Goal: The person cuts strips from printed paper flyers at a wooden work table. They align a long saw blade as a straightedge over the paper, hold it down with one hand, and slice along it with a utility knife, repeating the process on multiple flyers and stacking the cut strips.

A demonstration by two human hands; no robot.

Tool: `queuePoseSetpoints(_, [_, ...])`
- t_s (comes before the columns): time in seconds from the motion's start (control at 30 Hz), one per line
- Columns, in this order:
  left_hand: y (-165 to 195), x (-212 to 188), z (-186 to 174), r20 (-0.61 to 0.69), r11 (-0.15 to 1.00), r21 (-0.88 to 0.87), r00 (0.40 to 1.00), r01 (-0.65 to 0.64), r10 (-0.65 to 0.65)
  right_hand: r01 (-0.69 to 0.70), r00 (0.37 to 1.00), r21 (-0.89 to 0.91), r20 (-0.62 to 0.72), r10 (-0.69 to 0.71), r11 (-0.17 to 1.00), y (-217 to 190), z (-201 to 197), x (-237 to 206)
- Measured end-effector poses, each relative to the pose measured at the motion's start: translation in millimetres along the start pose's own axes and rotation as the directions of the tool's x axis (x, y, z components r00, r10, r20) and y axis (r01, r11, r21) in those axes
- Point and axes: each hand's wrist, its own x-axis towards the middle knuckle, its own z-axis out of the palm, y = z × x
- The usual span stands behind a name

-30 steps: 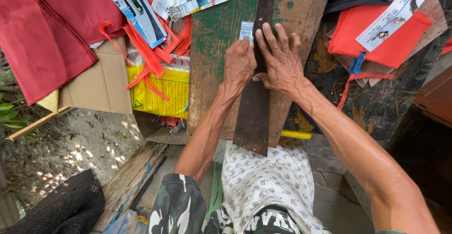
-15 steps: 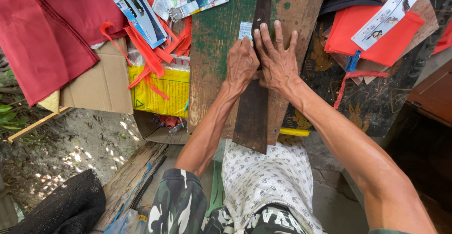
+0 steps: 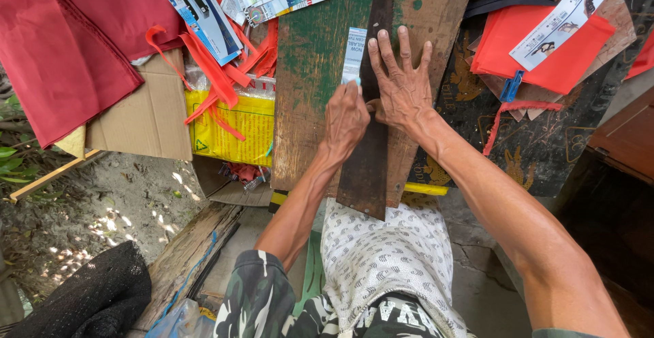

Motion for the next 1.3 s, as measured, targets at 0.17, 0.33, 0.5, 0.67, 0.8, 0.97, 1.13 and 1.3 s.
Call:
queuePoseSetpoints(0.17, [-4.4,-14.6,1.7,-0.063,0.998,0.033,0.996,-0.056,0.058,-0.025,0.999,0.069,0.035,0.023,0.997,-0.3,-3.0,-0.4])
queuePoseSetpoints(0.33, [-8.4,-23.8,2.4,-0.044,0.999,0.026,0.998,-0.038,0.039,-0.02,0.995,-0.005,0.093,0.02,1.0,-2.9,-9.6,0.7])
queuePoseSetpoints(0.5, [-4.9,-92.7,-10.9,-0.002,0.998,0.042,0.999,0.053,-0.053,-0.018,0.995,-0.02,0.1,0.02,1.0,-4.3,-13.1,2.0])
queuePoseSetpoints(0.67, [-7.8,-112.8,-15.1,-0.04,1.0,0.001,0.999,0.01,-0.01,-0.012,0.995,0.006,0.1,0.011,1.0,-4.6,-12.9,0.8])
queuePoseSetpoints(0.8, [3.1,-104.3,-30.6,-0.04,0.996,-0.034,0.996,0.077,-0.079,-0.017,0.997,0.036,0.073,0.015,0.999,-3.5,-12.0,-1.1])
queuePoseSetpoints(0.97, [13.9,-34.8,-26.5,-0.136,0.992,-0.125,0.991,-0.006,-0.012,0.014,0.999,0.113,-0.047,-0.009,0.993,1.0,-11.8,-2.9])
queuePoseSetpoints(1.13, [8.4,43.3,-0.7,-0.18,0.988,-0.15,0.984,-0.039,0.011,-0.008,1.0,0.033,-0.005,0.008,0.999,0.0,-13.2,-4.8])
queuePoseSetpoints(1.3, [7.6,49.9,-2.0,-0.17,0.991,-0.127,0.985,-0.043,0.021,-0.002,1.0,0.056,-0.012,0.002,0.998,-0.9,-16.4,-3.4])
